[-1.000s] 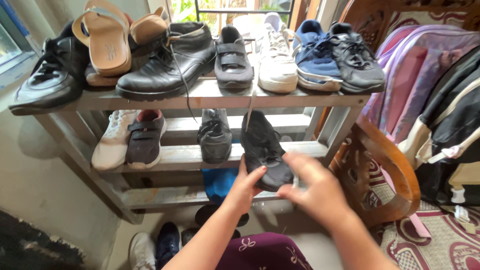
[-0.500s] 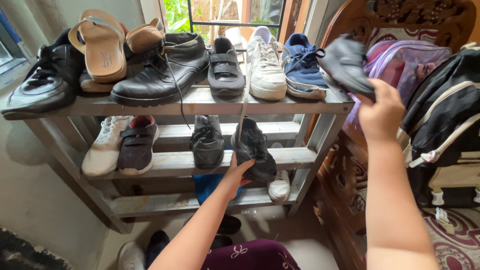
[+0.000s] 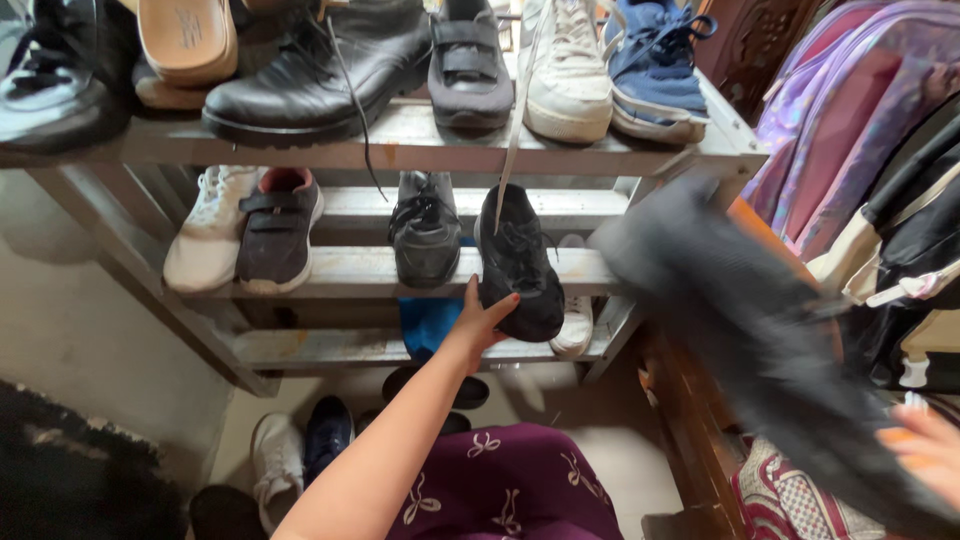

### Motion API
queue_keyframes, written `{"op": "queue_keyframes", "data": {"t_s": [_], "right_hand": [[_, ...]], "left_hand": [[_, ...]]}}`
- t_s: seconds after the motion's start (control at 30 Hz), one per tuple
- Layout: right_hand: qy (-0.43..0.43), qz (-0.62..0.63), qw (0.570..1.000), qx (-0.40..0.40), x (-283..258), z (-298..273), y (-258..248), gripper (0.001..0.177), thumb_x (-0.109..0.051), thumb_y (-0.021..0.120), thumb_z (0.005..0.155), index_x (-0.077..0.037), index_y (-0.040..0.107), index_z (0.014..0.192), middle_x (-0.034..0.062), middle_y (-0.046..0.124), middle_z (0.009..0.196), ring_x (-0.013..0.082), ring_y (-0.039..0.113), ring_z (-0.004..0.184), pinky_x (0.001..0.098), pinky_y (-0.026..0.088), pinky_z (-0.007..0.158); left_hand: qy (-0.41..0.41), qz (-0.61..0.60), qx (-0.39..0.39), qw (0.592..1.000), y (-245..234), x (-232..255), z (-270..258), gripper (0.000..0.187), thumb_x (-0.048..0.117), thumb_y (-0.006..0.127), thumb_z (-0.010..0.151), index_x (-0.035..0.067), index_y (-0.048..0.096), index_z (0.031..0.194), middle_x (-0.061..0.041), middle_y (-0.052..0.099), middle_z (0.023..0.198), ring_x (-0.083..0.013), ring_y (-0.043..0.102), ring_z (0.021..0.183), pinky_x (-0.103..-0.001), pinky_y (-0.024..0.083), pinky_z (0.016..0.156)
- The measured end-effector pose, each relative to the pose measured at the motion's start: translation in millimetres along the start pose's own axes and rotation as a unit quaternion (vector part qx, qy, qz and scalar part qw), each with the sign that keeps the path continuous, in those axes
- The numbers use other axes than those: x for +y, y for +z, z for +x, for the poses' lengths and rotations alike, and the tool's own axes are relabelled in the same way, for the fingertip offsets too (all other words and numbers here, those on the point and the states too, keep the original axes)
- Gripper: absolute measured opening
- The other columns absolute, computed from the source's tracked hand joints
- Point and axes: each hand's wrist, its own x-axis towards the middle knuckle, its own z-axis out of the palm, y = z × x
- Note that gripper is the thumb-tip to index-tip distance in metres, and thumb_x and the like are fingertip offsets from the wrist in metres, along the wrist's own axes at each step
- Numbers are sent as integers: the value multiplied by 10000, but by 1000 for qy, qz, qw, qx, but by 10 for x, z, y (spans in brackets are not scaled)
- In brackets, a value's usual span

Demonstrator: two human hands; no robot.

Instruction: The person organizes a shoe rack by picking up various shoes, inspecting them, and placing them back on the shelves. They handle sneakers, sandals, and slippers, and also tie the laces of a white sneaker before returning it to the rack.

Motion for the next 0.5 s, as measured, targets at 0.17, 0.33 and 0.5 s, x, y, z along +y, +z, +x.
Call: {"op": "queue_keyframes", "data": {"t_s": [0.17, 0.33, 0.5], "right_hand": [[83, 111, 985, -106, -623, -15, 535, 553, 118, 690, 672, -30, 646, 1203, 171, 708, 1183, 309, 679, 1252, 427, 526, 1118], [92, 2, 996, 8, -669, 139, 1578, 379, 154, 653, 856, -28, 685, 1186, 171, 717, 1181, 386, 665, 1286, 433, 535, 1111], [101, -38, 993, 41, -95, 150, 2348, 464, 173, 578, 774, -53, 708, 1157, 163, 707, 1209, 389, 634, 1285, 441, 518, 1086]], "left_hand": [[59, -34, 4, 998, -51, -44, -71, 935, 274, 741, 835, 229, 230, 1616, -99, 592, 1393, -245, 623, 1192, -381, 532, 900], [95, -34, -17, 995, -121, -6, -214, 766, 294, 693, 872, 195, 376, 1562, -81, 628, 1343, -205, 627, 1142, -359, 517, 843], [97, -35, -9, 995, 79, -5, 11, 644, 321, 703, 876, 200, 455, 1457, -53, 647, 1279, -181, 628, 1107, -366, 522, 813]]}}
